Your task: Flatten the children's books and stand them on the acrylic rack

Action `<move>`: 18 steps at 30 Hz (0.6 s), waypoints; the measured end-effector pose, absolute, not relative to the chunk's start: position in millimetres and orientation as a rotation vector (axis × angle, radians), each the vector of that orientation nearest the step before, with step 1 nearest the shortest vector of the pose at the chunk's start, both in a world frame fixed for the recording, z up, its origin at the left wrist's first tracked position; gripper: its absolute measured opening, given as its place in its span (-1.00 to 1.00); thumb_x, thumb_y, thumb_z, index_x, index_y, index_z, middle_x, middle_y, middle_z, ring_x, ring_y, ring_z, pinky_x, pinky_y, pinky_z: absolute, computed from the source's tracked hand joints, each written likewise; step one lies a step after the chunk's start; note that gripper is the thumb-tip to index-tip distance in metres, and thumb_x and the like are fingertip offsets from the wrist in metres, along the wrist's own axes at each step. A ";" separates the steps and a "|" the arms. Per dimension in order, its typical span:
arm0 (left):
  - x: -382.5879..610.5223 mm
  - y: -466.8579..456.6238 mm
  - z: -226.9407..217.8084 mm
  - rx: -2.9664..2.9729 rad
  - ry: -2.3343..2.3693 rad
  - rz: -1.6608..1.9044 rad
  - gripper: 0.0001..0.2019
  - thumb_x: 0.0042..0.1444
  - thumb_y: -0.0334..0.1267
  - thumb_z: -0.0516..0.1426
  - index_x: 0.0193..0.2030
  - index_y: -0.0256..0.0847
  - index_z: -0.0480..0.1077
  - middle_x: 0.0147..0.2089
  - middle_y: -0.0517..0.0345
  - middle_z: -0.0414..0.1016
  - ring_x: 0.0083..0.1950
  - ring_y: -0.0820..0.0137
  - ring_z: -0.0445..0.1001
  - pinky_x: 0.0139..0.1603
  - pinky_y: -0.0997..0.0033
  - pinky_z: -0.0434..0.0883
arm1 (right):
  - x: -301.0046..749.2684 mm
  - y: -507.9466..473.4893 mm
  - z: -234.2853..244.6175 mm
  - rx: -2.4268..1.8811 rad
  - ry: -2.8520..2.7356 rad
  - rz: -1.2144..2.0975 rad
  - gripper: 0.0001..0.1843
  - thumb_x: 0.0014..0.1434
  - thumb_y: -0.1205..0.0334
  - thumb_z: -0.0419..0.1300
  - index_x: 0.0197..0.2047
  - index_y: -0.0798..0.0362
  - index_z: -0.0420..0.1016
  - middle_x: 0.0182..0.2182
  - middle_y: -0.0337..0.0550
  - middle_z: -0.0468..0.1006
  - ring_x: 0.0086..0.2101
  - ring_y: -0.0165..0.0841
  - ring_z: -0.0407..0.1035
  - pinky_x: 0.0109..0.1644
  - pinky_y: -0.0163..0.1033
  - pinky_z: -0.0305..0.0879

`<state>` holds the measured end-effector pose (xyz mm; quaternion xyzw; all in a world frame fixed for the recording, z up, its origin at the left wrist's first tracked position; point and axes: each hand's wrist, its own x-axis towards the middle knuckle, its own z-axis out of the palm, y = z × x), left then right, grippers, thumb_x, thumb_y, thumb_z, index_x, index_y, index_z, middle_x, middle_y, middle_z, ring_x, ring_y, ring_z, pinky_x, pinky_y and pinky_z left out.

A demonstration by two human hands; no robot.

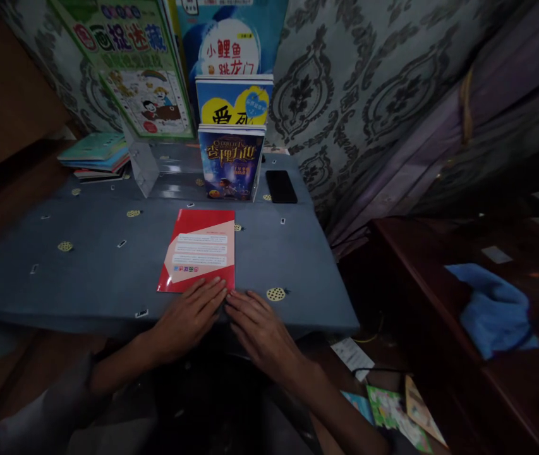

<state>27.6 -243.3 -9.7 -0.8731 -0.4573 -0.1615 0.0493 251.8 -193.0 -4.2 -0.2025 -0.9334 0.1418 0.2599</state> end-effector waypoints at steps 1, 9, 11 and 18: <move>27.1 -245.2 -10.2 -2.645 -1.397 -0.483 -0.56 0.41 -0.34 -0.08 0.37 -0.42 0.16 0.36 -0.21 0.34 0.42 0.19 0.25 0.39 0.08 0.25 | 251.5 -193.0 -4.1 -0.553 -2.522 0.387 -0.59 0.37 0.39 0.04 0.23 0.05 0.42 0.15 0.02 0.55 0.19 -0.25 0.40 0.30 0.09 0.35; 19.6 -254.7 -7.8 -2.584 -1.423 -0.415 -0.58 0.45 -0.28 -0.12 0.34 -0.39 0.23 0.37 -0.15 0.33 0.42 0.22 0.27 0.41 0.07 0.22 | 251.4 -195.3 -7.1 -0.570 -2.490 0.432 -0.51 0.34 0.44 0.06 0.29 0.01 0.38 0.17 -0.02 0.54 0.20 -0.24 0.38 0.30 0.09 0.35; 15.8 -258.5 -7.4 -2.567 -1.457 -0.421 -0.58 0.45 -0.28 -0.13 0.34 -0.36 0.24 0.36 -0.14 0.34 0.41 0.22 0.28 0.42 0.04 0.21 | 251.6 -195.3 -7.4 -0.577 -2.499 0.444 -0.50 0.34 0.43 0.06 0.31 -0.01 0.36 0.17 -0.02 0.53 0.19 -0.23 0.39 0.28 0.11 0.36; -15.6 -279.3 -2.2 -2.447 -1.561 -0.503 -0.59 0.43 -0.32 -0.10 0.33 -0.34 0.25 0.32 -0.15 0.39 0.37 0.20 0.33 0.36 0.01 0.30 | 251.2 -195.1 -2.1 -0.582 -2.507 0.472 -0.50 0.33 0.41 0.08 0.30 -0.04 0.37 0.17 -0.03 0.54 0.18 -0.20 0.40 0.28 0.14 0.36</move>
